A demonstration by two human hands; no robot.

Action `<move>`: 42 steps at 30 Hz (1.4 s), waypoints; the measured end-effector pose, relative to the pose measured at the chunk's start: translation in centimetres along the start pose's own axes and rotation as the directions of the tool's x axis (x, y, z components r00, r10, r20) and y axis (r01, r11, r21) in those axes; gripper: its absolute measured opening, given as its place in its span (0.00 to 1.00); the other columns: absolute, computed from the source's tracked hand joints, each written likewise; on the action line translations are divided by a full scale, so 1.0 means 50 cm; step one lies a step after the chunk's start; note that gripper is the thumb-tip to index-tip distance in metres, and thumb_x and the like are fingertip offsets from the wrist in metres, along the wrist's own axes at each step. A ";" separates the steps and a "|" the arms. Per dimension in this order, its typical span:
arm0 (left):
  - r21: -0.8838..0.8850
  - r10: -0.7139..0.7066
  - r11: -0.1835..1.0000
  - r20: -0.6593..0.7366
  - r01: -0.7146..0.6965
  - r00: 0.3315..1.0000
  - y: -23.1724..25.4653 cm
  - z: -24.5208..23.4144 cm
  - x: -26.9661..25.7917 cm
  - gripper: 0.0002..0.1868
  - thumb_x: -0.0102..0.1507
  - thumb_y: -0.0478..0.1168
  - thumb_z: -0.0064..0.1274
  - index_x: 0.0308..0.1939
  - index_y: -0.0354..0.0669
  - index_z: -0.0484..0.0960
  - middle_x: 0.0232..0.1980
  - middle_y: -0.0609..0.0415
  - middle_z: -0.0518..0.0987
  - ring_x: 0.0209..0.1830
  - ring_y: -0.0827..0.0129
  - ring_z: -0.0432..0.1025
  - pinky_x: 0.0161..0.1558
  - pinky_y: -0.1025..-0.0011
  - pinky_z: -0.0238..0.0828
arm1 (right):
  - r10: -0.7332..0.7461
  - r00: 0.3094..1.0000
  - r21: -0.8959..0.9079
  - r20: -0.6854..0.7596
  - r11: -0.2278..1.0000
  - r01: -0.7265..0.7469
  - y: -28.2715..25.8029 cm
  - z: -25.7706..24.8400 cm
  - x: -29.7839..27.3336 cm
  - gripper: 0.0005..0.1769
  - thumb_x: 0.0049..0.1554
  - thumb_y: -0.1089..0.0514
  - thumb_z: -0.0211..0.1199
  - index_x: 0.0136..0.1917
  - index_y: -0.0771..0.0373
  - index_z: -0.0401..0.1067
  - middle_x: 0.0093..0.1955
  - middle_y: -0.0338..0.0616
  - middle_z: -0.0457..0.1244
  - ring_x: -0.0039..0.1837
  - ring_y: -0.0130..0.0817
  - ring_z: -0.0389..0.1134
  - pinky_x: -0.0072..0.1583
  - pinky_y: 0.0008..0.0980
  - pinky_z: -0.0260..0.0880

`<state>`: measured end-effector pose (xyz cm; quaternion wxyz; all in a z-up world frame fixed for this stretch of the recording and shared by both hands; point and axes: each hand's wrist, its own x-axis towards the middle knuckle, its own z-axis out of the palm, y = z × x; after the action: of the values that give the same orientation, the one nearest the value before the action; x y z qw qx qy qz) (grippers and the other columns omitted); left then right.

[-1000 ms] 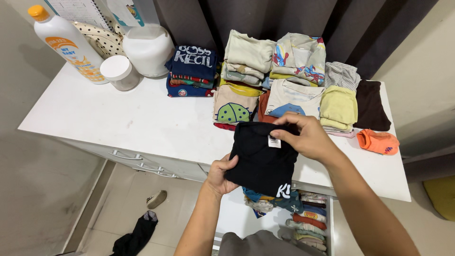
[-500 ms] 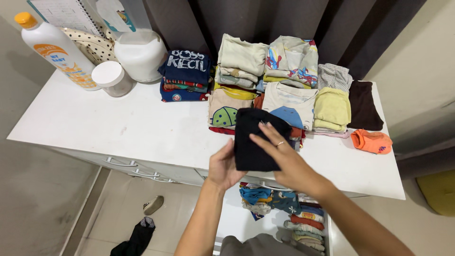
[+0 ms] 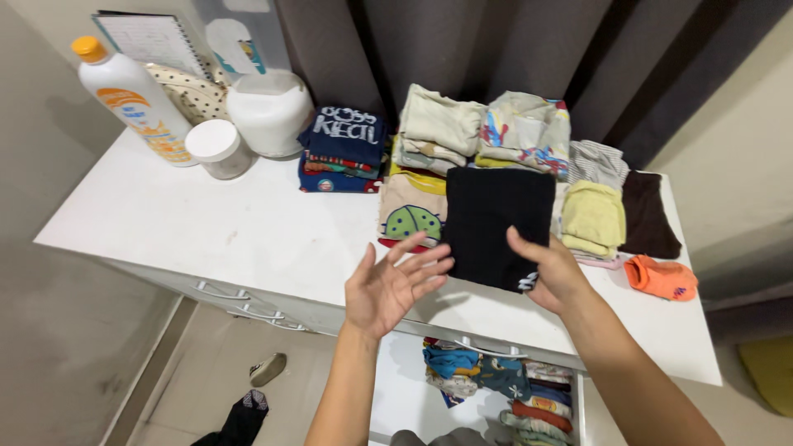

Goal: The person folds various baby clothes and places them into a white drawer. They handle items one by one, including shirts, pants, and socks, folding them neatly before stacking them inside the drawer.

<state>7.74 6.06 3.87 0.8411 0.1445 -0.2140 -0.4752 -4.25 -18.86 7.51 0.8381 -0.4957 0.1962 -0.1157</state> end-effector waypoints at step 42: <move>0.982 0.629 0.162 -0.176 0.093 0.757 -0.175 -0.102 0.166 0.14 0.64 0.35 0.58 0.53 0.41 0.85 0.45 0.46 0.85 0.40 0.66 0.81 0.44 0.72 0.76 | -0.512 0.771 -0.852 0.377 0.135 0.506 -0.009 -0.112 0.008 0.51 0.35 0.81 0.50 0.72 0.58 0.66 0.80 0.49 0.52 0.82 0.51 0.45 0.76 0.44 0.49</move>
<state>7.60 -5.34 -2.60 0.6559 0.7200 -0.2266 0.0001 -6.36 -23.66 5.41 0.3121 -0.9122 0.0479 -0.2612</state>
